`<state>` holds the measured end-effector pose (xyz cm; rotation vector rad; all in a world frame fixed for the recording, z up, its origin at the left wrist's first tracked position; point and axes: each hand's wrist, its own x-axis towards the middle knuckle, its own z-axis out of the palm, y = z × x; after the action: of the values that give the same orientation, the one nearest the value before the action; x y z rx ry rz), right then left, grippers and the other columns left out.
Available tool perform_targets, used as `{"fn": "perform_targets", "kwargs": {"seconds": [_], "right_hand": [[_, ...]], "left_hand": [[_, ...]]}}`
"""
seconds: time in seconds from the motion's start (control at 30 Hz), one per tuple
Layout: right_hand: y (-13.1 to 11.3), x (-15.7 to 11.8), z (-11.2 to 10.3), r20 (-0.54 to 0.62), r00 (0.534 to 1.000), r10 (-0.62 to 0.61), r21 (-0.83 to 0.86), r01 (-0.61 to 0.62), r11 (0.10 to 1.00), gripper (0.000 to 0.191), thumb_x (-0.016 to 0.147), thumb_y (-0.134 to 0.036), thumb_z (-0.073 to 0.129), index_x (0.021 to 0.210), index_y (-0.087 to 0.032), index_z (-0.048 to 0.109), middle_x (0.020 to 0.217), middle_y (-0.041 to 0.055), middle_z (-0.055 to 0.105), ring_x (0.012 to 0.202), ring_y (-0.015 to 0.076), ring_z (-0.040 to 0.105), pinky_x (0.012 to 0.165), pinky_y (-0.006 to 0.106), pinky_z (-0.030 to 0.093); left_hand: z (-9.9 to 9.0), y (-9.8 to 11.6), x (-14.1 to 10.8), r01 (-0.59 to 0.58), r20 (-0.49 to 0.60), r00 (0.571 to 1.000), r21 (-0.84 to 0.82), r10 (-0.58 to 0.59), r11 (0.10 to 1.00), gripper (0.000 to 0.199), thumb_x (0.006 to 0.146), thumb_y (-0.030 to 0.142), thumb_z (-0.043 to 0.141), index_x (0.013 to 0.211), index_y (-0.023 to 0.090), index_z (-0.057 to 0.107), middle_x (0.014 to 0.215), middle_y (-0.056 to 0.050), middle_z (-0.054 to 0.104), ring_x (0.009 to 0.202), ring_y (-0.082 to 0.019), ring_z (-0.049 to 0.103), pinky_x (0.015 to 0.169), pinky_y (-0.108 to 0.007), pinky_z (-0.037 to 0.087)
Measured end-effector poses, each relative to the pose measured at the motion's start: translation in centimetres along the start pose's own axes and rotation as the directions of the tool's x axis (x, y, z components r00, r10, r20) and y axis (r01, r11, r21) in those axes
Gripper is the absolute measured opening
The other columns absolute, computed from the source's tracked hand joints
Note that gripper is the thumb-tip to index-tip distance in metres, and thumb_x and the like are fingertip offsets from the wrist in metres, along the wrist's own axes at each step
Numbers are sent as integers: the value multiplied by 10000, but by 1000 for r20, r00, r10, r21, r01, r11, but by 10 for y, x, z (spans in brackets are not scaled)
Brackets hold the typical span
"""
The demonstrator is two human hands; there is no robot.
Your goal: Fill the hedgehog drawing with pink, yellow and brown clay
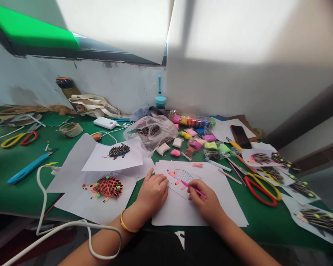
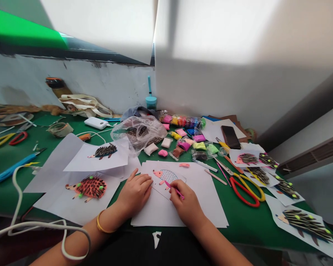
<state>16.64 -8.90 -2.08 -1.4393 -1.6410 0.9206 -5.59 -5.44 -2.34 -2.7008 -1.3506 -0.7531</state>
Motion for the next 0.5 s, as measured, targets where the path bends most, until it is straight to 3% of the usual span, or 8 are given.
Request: {"fn": "perform_targets", "kwargs": {"seconds": [0.23,0.5], "right_hand": [[12,-6,-11,-6,998,69,20,-69,997,185,931,-364,481,973,-220,590,877,27,674,713,176,666,682,309,525],[14,-5,-9,-11,998,61,64,-60,996,194,926,-371,488,976,-217,595,871,33,677,703,181,665,674,309,529]], "left_hand": [[2,-3,6,21,40,999,7,-21,1000,180,901,112,524,871,205,675,932,-37,698,897,-191,648,1079,-509,370],[-2,-5,17,157,88,984,-1,-156,988,96,848,122,596,786,194,608,825,-29,646,823,-198,611,1013,-455,440]]}}
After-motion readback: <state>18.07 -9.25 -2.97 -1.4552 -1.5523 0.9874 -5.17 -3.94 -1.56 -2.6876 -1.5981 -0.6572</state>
